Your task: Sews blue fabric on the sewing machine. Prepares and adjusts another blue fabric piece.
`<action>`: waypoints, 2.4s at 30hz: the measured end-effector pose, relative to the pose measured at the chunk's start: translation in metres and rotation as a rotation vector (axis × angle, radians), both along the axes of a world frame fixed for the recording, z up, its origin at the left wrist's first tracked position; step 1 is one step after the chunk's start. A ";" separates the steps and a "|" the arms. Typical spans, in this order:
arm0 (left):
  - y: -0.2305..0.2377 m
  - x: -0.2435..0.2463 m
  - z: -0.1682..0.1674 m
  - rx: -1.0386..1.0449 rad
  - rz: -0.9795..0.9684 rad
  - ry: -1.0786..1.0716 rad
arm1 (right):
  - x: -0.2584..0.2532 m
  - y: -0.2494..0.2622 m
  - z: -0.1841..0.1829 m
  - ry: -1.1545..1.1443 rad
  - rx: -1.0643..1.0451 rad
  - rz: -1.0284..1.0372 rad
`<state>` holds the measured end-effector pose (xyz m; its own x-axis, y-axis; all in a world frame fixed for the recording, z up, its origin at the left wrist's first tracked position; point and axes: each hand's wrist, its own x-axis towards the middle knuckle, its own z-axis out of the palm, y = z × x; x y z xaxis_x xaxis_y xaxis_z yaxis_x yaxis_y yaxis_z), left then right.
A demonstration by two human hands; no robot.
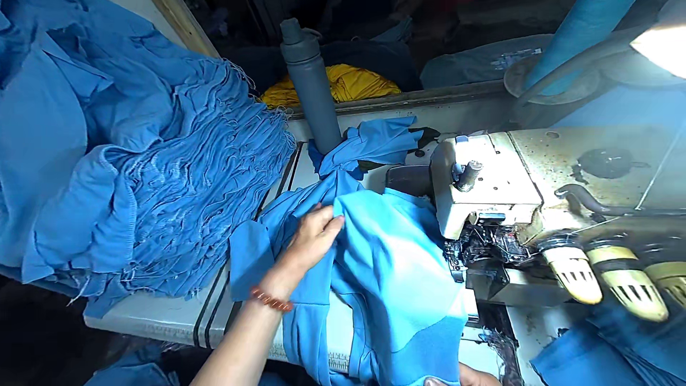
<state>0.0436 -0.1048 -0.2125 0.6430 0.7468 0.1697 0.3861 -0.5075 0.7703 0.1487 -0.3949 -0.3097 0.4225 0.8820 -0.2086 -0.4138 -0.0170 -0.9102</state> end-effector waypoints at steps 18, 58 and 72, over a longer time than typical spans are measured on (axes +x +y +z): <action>-0.173 -0.068 -0.012 0.381 -0.152 0.040 | -0.006 -0.027 0.003 -0.276 0.359 0.146; -0.135 0.038 0.021 0.667 -0.270 0.155 | 0.019 0.043 0.039 -0.107 0.300 -0.131; -0.095 -0.135 -0.021 -0.079 0.455 -0.037 | 0.029 0.029 0.043 -0.259 0.382 -0.042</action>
